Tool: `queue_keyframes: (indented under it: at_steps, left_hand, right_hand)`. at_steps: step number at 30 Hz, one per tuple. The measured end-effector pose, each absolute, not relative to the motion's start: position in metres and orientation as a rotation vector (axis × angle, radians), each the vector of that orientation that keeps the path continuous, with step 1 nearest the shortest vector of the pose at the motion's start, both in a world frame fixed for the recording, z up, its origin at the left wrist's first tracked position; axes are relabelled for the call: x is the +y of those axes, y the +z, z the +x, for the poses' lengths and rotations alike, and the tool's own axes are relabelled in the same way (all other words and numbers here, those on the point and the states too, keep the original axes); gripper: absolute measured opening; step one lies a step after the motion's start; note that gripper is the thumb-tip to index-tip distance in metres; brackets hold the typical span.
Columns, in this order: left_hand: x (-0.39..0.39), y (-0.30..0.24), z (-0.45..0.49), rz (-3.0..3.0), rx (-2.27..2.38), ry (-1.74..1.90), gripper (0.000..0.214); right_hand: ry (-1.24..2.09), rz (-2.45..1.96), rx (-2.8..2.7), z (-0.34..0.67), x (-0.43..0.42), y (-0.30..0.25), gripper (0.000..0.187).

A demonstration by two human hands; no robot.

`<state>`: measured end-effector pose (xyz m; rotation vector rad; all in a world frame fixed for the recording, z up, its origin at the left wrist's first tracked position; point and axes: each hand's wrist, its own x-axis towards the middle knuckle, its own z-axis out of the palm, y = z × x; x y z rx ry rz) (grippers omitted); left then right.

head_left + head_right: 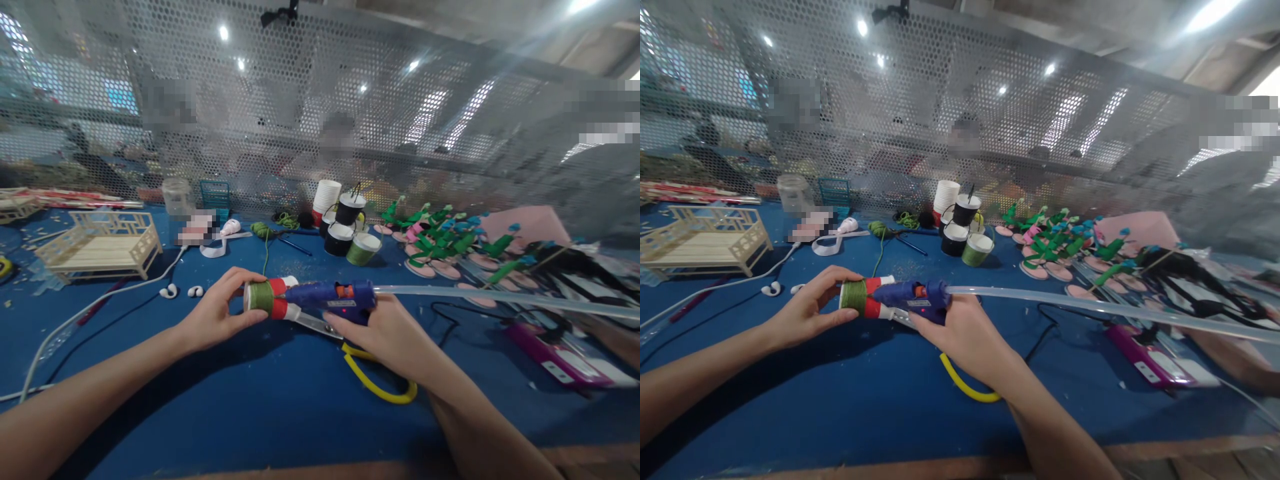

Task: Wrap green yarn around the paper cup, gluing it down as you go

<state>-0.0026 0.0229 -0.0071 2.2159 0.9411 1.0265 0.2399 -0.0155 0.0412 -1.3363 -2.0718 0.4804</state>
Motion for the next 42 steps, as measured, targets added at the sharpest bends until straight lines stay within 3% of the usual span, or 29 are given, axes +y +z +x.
queue_keyframes:
  at_steps: [29, 42]
  left_hand:
    - [0.016, -0.008, -0.004, 2.809, 0.727, 0.947, 0.037]
    - [0.015, -0.004, -0.002, 2.959, 0.653, 1.038, 0.032]
  right_hand:
    - [0.449, -1.44, -2.014, 0.24, -0.009, 0.039, 0.017]
    - [1.012, -1.323, -1.55, 0.254, 0.022, 0.029, 0.028]
